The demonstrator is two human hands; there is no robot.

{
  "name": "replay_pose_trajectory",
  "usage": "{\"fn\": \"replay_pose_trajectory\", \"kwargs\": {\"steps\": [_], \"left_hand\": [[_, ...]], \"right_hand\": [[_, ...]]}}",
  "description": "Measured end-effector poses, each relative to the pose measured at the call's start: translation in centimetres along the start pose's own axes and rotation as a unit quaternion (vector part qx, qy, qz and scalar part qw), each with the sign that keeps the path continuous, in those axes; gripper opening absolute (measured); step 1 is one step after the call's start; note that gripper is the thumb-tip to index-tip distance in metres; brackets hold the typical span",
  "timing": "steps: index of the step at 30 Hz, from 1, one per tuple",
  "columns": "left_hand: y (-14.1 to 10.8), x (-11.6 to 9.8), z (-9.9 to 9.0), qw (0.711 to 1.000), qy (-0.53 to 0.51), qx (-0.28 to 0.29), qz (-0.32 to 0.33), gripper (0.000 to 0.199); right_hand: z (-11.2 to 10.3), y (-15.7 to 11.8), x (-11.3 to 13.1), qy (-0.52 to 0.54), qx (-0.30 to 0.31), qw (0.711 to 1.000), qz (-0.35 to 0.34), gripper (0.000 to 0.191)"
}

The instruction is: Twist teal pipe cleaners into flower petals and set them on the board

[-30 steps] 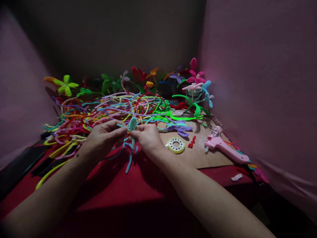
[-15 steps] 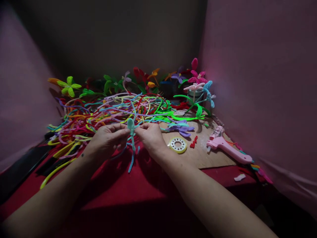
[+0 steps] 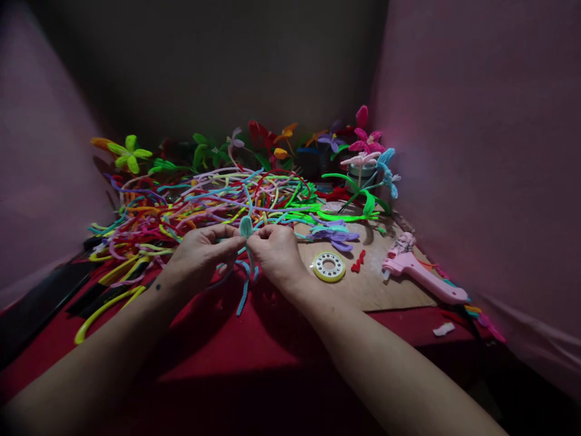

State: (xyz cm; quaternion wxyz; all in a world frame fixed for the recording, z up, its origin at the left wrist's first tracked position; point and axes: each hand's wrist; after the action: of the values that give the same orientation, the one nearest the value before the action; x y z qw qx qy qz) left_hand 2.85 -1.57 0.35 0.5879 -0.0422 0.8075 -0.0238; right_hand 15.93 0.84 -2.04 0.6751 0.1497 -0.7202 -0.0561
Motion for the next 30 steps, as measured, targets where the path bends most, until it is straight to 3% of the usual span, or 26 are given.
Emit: {"fn": "replay_pose_trajectory", "kwargs": {"steps": [6,17,21,26,30], "left_hand": [[0.20,0.44,0.05,0.998,-0.047,0.042,0.026,0.018],[0.27,0.61,0.29,0.992,-0.124,0.035,0.013,0.016],[0.34,0.43,0.55,0.990,-0.137,0.027,0.004,0.012],[0.28,0.22,0.85,0.984,-0.174,0.025,-0.015,0.012],[0.58,0.57,0.41,0.977,-0.209,0.042,-0.010,0.011]], "right_hand": [[0.04,0.23,-0.44,-0.038,0.005,0.998,-0.040,0.013],[0.16,-0.18,0.06,-0.104,0.000,0.991,-0.080,0.010],[0.29,-0.11,-0.19,-0.076,-0.001,0.994,-0.073,0.009],[0.39,0.06,-0.13,0.011,0.009,1.000,-0.009,0.007],[0.15,-0.08,0.44,0.082,0.053,0.995,0.022,0.004]]}}
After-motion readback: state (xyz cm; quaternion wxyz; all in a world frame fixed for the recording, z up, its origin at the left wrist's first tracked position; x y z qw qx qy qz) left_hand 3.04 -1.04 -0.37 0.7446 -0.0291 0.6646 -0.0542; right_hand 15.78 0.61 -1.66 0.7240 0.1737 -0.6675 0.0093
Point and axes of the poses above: each hand's wrist, its own y-axis towards the middle knuckle, its own z-axis out of the palm, x = y × z, and after that the axes turned 7 degrees about -z, right-handed
